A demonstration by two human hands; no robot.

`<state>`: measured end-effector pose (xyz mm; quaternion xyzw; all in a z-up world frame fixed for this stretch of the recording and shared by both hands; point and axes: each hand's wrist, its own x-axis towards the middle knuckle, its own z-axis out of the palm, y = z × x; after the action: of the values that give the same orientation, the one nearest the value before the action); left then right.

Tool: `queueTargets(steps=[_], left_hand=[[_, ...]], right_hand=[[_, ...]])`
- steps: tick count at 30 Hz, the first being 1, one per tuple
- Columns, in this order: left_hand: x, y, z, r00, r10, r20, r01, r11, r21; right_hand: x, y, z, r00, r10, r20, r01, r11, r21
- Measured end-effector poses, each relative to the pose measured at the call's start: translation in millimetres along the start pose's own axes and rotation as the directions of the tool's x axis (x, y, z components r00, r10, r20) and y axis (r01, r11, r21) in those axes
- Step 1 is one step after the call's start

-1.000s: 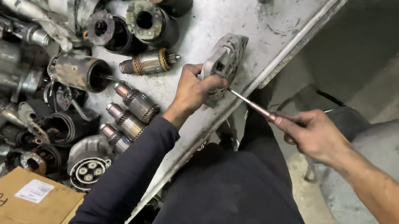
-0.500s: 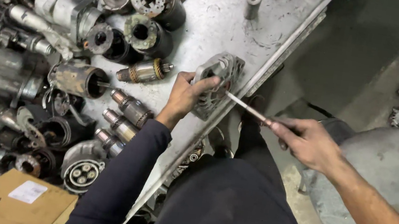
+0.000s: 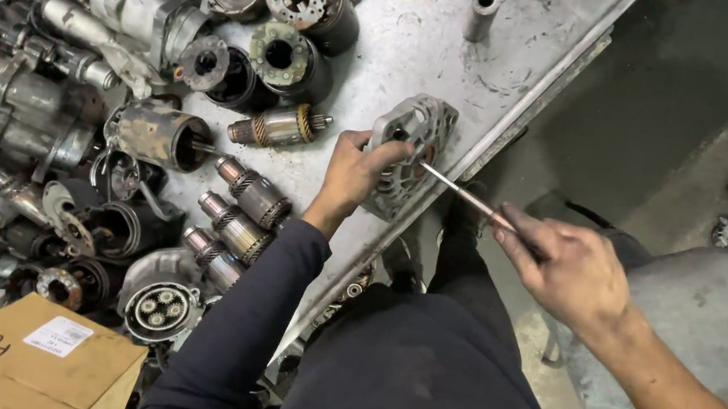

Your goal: The person uses a screwdriver to pry and scrape at a circular metal component, likely an alternator housing, held on a workbench. The person rotates the component to access different areas while surrounded by various disassembled car parts.

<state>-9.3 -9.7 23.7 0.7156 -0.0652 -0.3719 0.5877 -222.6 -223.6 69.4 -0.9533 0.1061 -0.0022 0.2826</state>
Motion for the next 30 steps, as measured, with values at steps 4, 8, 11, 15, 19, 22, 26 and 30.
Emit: queueTargets(steps=[4,8,11,15,19,22,26,30], left_hand=[[6,-24,1,0.998,0.043,-0.049,-0.035,0.989,0.147],[1,-23,3,0.998,0.064,0.019,-0.065,0.993,0.097],[-3,-23,4,0.999,0.029,0.041,-0.032,0.996,0.080],[0,-26,3,0.997,0.032,0.077,-0.039,0.995,0.095],[-6,-14,8,0.997,-0.071,0.032,0.066,0.990,0.121],[-5,-17,11,0.997,-0.060,0.056,0.054,0.992,0.116],[-3,-25,8,0.998,-0.029,0.049,0.024,0.994,0.103],[0,-24,5,0.999,-0.030,0.013,0.029,0.999,0.031]], right_hand=[[-5,-8,-5,0.990,-0.024,0.138,0.065,0.951,-0.302],[-3,-13,-12,0.987,-0.041,0.154,0.095,0.926,-0.365],[3,-11,-18,0.974,0.016,0.228,0.068,0.931,-0.358],[11,8,-20,0.989,-0.127,0.077,0.126,0.992,0.014],[33,-5,-35,0.642,0.506,0.576,-0.581,0.811,-0.064],[25,30,-11,0.699,0.378,0.607,-0.639,0.711,0.293],[39,21,-21,0.323,0.362,0.874,-0.946,0.092,0.312],[29,41,-3,0.499,0.306,0.810,-0.860,0.285,0.422]])
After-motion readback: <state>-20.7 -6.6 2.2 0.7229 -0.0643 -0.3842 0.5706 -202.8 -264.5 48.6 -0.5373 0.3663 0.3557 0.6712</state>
